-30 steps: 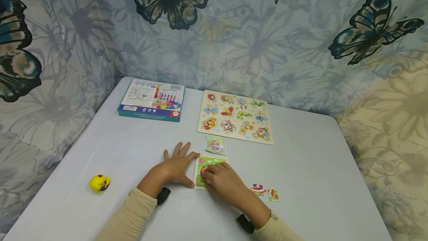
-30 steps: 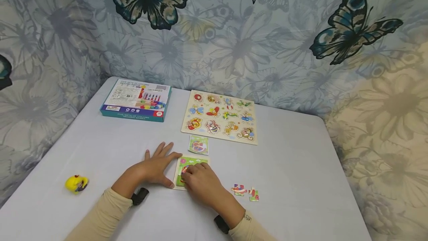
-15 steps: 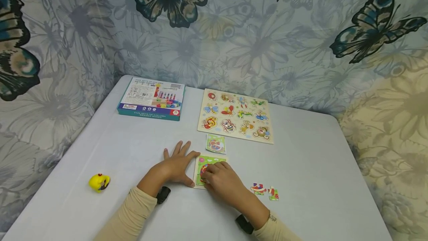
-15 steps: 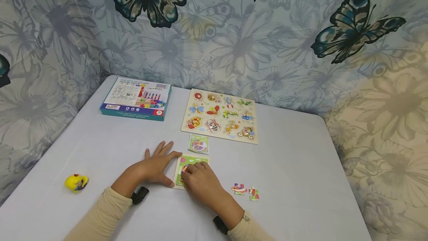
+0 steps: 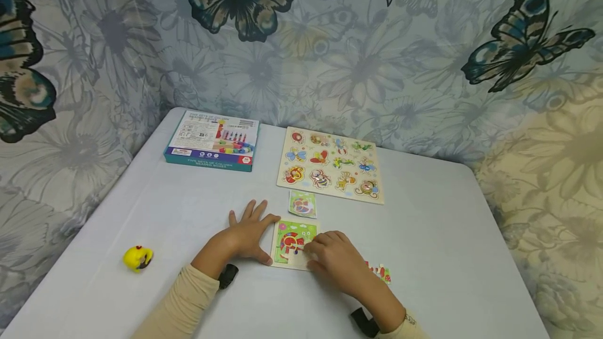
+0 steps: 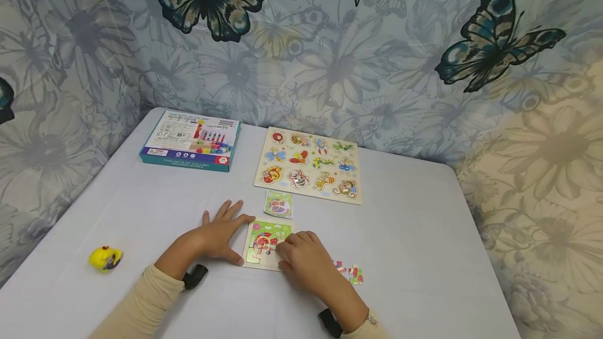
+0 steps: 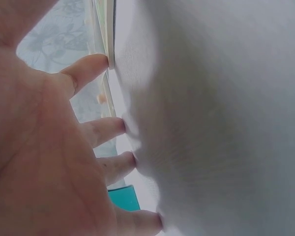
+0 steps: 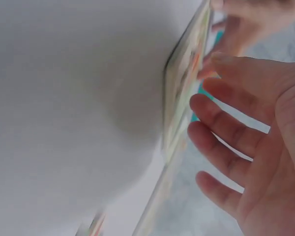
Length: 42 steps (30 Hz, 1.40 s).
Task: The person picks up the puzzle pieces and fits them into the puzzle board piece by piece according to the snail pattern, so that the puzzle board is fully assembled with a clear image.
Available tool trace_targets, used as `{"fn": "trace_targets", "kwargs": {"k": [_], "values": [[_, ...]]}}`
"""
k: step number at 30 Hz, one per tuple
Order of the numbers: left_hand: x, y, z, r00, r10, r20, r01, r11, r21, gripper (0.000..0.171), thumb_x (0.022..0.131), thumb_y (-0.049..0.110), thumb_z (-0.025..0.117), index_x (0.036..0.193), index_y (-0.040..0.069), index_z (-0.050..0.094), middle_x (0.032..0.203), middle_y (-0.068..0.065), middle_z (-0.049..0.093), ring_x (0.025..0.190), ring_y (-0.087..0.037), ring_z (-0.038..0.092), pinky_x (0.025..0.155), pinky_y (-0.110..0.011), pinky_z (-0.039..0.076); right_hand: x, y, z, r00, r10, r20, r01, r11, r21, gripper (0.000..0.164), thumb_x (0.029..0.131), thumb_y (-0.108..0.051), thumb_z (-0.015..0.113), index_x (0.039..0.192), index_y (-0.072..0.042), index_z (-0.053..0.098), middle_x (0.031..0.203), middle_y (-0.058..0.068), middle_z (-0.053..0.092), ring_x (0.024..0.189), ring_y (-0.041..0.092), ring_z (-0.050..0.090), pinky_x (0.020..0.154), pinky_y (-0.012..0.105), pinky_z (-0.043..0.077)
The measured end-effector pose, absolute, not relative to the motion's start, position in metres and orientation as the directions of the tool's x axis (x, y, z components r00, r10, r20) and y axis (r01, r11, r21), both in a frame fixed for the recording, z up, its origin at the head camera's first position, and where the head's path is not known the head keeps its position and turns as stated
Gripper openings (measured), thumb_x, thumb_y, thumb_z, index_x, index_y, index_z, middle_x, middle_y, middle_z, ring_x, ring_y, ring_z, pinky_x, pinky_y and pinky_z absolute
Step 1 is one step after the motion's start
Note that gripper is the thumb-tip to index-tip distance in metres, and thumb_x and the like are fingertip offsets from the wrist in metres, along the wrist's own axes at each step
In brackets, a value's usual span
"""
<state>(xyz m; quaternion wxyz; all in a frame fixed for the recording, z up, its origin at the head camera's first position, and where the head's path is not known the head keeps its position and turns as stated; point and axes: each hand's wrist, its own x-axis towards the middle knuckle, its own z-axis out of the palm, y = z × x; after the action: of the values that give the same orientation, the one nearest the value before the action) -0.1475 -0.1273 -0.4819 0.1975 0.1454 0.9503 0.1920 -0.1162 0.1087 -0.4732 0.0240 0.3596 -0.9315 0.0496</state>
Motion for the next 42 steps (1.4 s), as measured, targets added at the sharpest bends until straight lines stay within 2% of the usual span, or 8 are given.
{"fn": "trace_targets", "kwargs": {"k": [9,20,36,42], "values": [[-0.147,-0.125,-0.479,-0.873,0.358,-0.332,0.196,0.880,0.432,0.094,0.053,0.043,0.084,0.135,0.028,0.039,0.151,-0.011,0.008,0.137,-0.037,-0.003,0.095,-0.072,0.002,-0.109,0.167,-0.470,-0.823,-0.563,0.071,-0.568,0.816,-0.108,0.030,0.067,-0.026,0.078,0.095,-0.021,0.068,0.096,-0.009,0.062,0.097,0.014,0.054,0.092,0.037,0.038],[-0.147,-0.129,-0.481,-0.877,0.352,-0.328,0.194,0.882,0.429,0.094,0.053,0.044,0.084,0.135,0.028,0.039,0.151,-0.011,0.009,0.137,-0.037,-0.001,0.095,-0.073,0.004,-0.107,0.201,-0.470,-0.858,-0.512,0.034,-0.513,0.854,-0.085,0.030,0.062,-0.018,0.081,0.089,-0.021,0.069,0.091,-0.009,0.062,0.095,0.015,0.055,0.092,0.038,0.038],[-0.148,-0.128,-0.479,-0.872,0.363,-0.329,0.209,0.883,0.421,0.095,0.053,0.044,0.084,0.135,0.028,0.038,0.151,-0.011,0.009,0.137,-0.038,-0.001,0.095,-0.073,0.004,-0.103,0.214,-0.480,-0.839,-0.538,0.085,-0.544,0.827,-0.138,0.032,0.062,-0.011,0.080,0.090,-0.019,0.067,0.084,-0.012,0.061,0.082,0.008,0.057,0.084,0.039,0.044],[-0.147,-0.128,-0.479,-0.870,0.363,-0.332,0.205,0.881,0.427,0.095,0.054,0.045,0.083,0.135,0.029,0.038,0.151,-0.010,0.008,0.137,-0.036,-0.002,0.095,-0.072,0.004,-0.105,0.213,-0.478,-0.842,-0.536,0.067,-0.540,0.833,-0.119,0.031,0.061,-0.013,0.081,0.089,-0.019,0.068,0.085,-0.012,0.062,0.084,0.010,0.057,0.086,0.039,0.044]]}}
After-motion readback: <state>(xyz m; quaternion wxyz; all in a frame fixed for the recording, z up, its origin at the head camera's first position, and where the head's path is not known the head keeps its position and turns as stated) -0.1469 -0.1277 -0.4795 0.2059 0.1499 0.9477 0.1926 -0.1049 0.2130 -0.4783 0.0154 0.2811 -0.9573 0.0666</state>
